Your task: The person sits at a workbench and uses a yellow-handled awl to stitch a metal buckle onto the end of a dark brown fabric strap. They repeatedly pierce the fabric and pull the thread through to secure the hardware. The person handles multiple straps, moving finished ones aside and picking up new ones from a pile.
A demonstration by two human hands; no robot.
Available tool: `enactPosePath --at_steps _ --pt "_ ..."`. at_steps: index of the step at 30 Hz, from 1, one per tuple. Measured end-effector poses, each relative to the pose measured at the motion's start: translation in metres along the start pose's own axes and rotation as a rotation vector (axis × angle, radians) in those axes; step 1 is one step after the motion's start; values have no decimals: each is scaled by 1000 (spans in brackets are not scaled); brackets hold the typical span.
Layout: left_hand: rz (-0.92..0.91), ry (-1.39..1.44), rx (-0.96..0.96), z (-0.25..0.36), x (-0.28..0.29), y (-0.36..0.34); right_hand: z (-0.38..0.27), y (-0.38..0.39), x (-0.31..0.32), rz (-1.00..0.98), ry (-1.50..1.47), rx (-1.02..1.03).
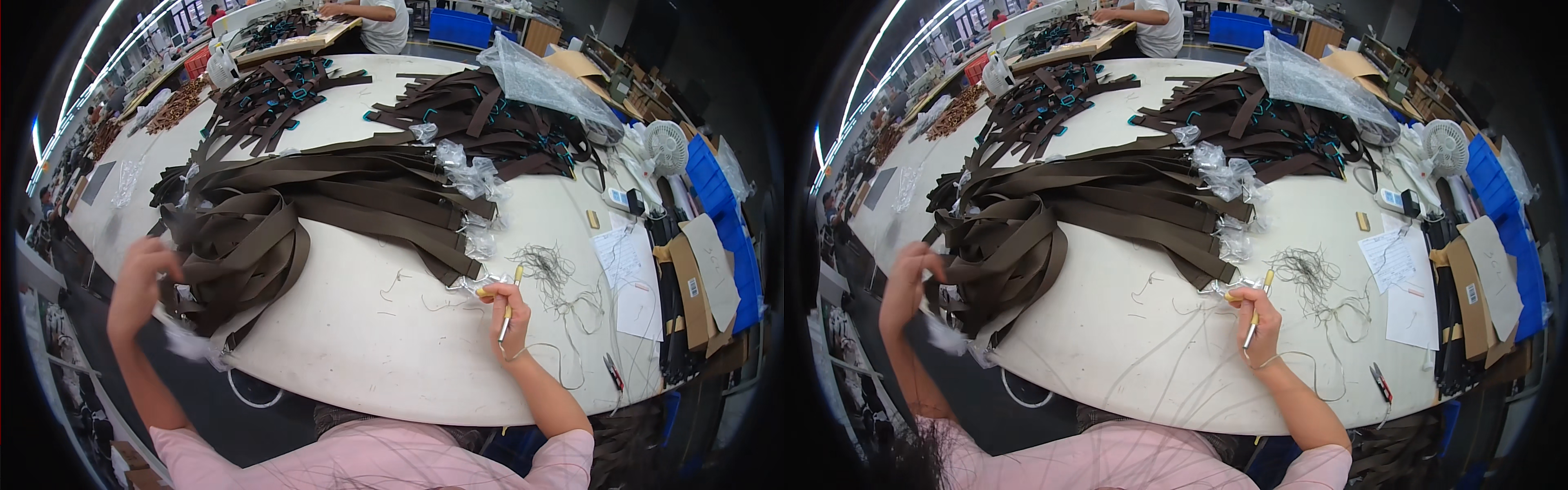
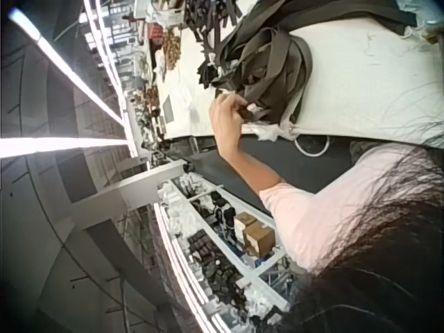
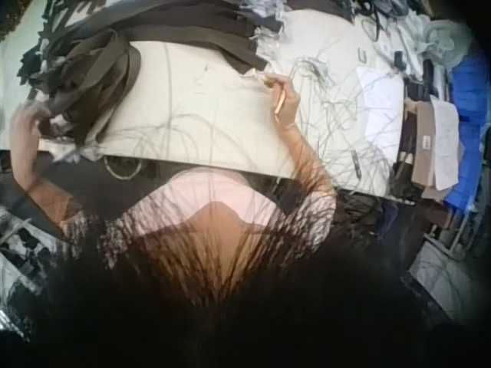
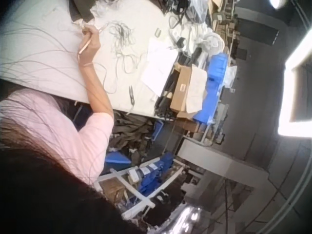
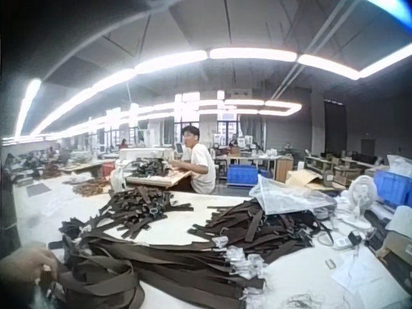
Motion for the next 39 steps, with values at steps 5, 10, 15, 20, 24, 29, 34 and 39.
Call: enactPosePath --at_steps 5,10,15,20,24,29,34,39 --pt "514 -297 336 41 -22 22 4 1 2 -69 58 -18" --pt "-30 324 -290 187 -212 -40 -7 1 -10 -126 126 130" --pt "127 188 -182 233 -260 -150 -10 3 12 -78 187 97" --pt "1 229 -477 311 -252 -73 -9 0 41 96 148 -12" --pt "8 482 -746 379 -237 -46 -22 -8 44 124 154 39" --pt "-285 1179 -733 397 -235 -128 -35 1 42 89 326 262" --pt "223 397 -609 318 -233 -199 -28 35 24 -205 402 192" --pt "-98 776 -496 270 -226 -243 -5 17 2 -380 632 330"
Point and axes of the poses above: each hand's wrist, its own y-axis away from the middle knuckle, its own x-axis out of the back of the hand, z = x × y, the point moved 5 cm from there along -y, towards the middle knuckle
